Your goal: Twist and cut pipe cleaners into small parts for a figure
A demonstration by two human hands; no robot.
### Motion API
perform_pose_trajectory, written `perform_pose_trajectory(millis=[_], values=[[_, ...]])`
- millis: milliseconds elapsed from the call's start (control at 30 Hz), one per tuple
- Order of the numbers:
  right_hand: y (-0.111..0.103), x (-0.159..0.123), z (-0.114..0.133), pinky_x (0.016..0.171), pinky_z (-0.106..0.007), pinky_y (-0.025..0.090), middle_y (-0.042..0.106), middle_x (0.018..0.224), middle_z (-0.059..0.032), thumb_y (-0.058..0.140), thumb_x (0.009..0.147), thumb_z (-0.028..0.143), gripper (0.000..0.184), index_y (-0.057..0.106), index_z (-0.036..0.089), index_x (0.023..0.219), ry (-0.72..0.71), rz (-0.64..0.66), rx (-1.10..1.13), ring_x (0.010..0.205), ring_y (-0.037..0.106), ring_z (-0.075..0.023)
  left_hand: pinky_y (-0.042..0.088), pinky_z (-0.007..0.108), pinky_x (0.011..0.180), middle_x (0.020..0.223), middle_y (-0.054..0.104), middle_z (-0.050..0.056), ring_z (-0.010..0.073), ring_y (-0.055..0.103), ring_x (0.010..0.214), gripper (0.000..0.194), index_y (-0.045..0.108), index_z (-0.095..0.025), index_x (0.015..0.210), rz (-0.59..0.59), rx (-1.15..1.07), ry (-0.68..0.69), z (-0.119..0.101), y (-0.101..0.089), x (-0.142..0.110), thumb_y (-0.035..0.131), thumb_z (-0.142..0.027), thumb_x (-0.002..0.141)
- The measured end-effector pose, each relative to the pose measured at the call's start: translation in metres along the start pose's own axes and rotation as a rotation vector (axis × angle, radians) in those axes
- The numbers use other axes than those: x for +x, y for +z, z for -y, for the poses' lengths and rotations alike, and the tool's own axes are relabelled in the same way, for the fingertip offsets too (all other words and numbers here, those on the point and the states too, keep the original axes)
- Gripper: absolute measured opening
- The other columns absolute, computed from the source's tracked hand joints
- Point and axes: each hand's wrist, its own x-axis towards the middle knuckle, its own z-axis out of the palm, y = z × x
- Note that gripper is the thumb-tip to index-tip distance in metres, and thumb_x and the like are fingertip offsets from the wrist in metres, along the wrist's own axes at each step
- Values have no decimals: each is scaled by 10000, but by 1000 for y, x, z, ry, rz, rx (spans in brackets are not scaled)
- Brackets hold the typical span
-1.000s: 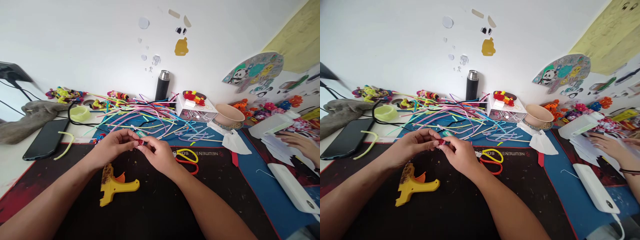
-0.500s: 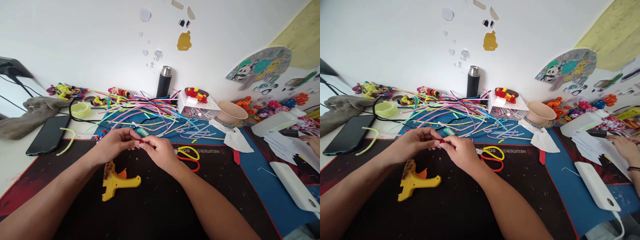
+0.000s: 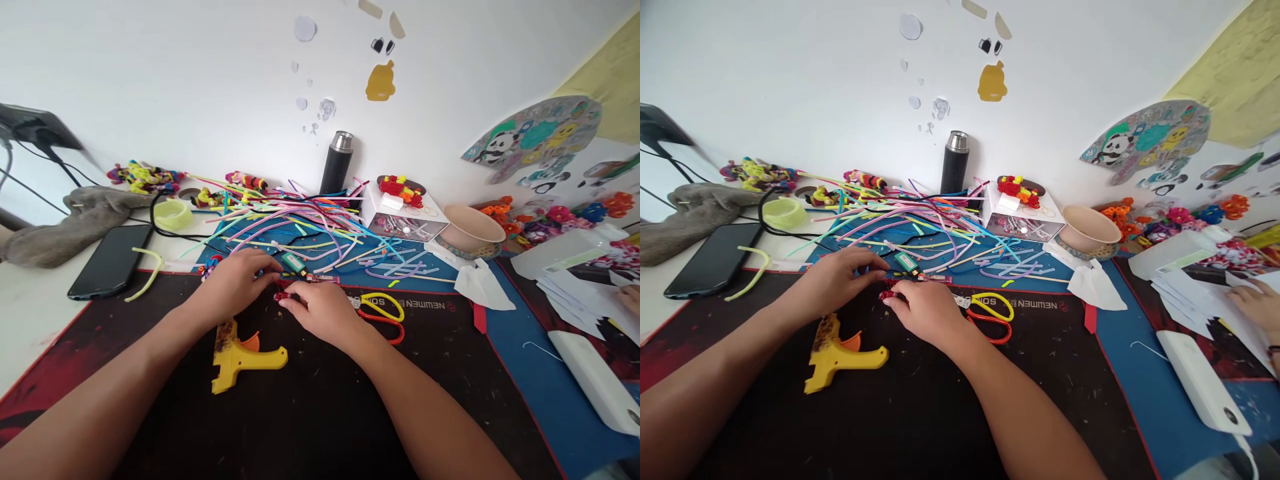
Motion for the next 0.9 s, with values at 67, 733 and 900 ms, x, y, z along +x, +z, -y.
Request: perform_pose_trajectory(millis=[67, 733, 900], values=[[0, 0, 1, 739, -315, 447, 849, 979, -76, 658, 1090, 447, 271, 824, 242, 1151, 5, 33, -53, 921, 784, -254, 526, 431, 940, 972, 801, 104, 334, 696, 1013, 264, 828, -257, 940, 12, 73, 80, 3, 7, 0, 613, -410, 948], [3, 0, -1, 824, -346, 521, 854, 1091, -91, 654, 1088, 344, 239, 802, 240, 1245, 21, 58, -50, 986, 800, -279, 509, 364, 898, 1047, 790, 65, 274, 681, 992, 195, 761, -231, 991, -131, 45, -1, 9, -5, 0, 683, -407, 960], [4, -1, -1, 859, -347, 540, 854, 1105, -88, 670, 1078, 359, 253, 803, 260, 1270, 9, 27, -11, 1009, 800, -275, 560, 335, 851, 989, 816, 52, 243, 723, 918, 326, 750, -215, 962, -125, -364, -168, -1, -15, 1, 790, -529, 879]])
